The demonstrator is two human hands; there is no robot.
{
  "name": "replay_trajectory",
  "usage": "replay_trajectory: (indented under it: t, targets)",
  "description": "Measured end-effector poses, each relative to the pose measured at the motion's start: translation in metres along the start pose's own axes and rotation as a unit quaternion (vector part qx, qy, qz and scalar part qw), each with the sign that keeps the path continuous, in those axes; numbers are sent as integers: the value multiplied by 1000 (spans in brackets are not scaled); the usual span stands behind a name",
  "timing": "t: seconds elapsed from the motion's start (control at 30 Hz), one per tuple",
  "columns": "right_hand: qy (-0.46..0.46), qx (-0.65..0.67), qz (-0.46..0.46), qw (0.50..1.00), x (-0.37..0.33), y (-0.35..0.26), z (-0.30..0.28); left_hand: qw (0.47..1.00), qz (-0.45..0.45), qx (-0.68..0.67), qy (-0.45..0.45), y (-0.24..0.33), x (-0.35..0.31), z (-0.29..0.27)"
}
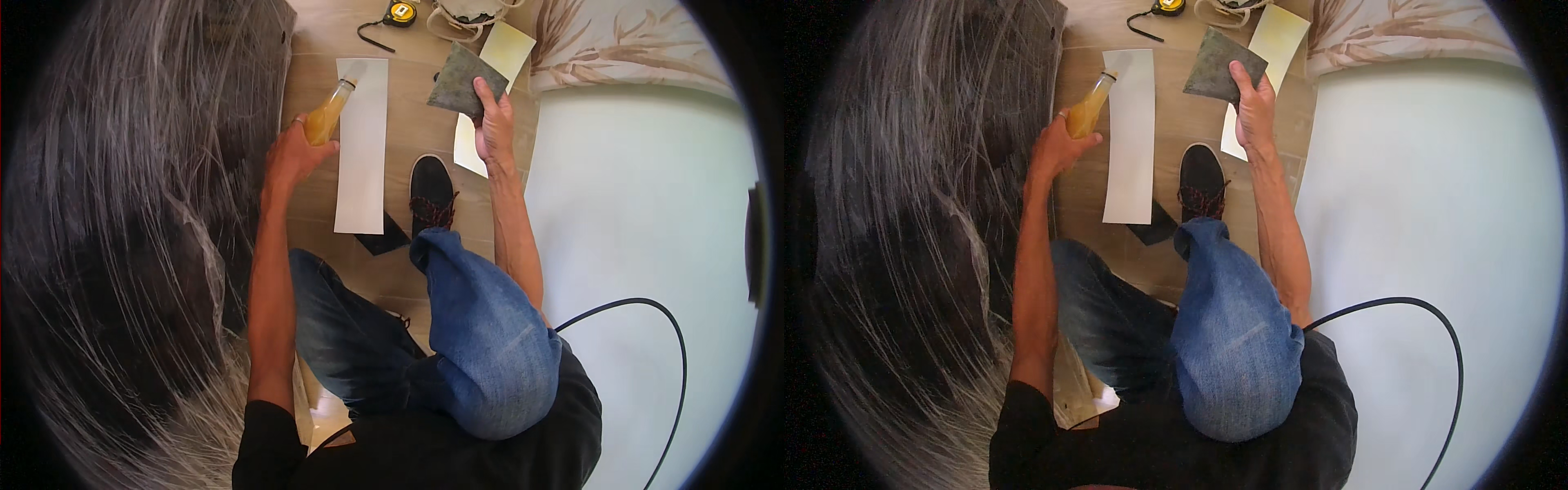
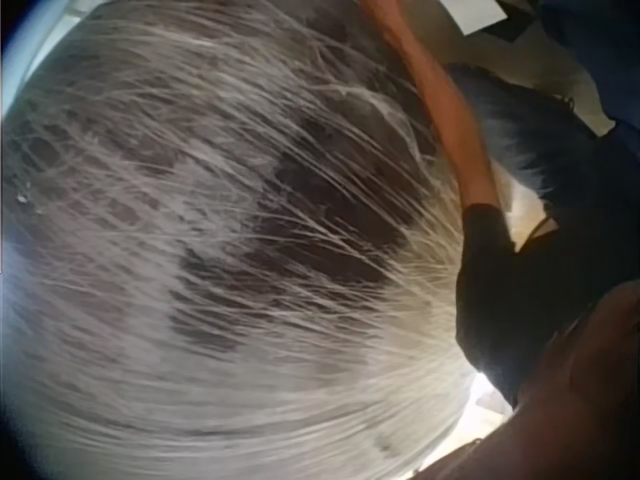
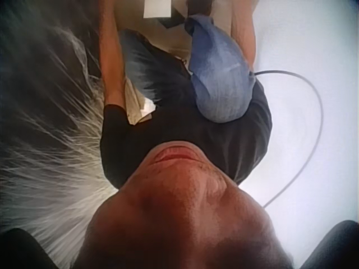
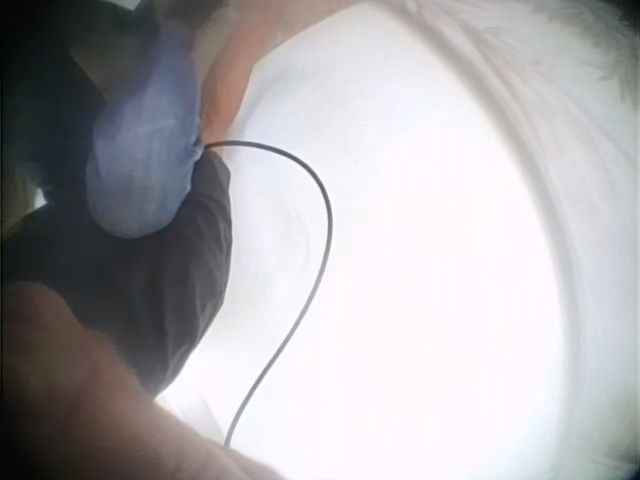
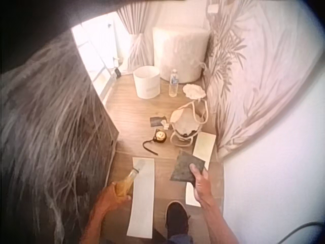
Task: The person pours a yellow liquid adhesive from a bottle onto a strip of white material and spreads it using a small scraper, then uses a sanding block to smooth the inside edges of a white cabinet shelf.
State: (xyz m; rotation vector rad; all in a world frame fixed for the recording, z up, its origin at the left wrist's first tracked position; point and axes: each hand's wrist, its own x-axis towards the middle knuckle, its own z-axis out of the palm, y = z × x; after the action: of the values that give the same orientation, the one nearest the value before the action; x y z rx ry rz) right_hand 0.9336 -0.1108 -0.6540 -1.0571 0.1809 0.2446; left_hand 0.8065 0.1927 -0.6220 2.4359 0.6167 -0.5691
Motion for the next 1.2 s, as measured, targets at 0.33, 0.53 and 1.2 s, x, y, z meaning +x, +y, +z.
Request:
replay_trajectory:
  t: [0.33,0.53,1.2]
  targets:
    - [7,-34,-33,999,1,2,-9,999,-15,36,-2,17,-8,-16]
    - [6,-54,-42,998,1,6,-12,999,-31,24,-27,22,-6,-24]
    - [25,-78,-60,995,-7,0,-11,999,-11,44,-6,41,-11,-44]
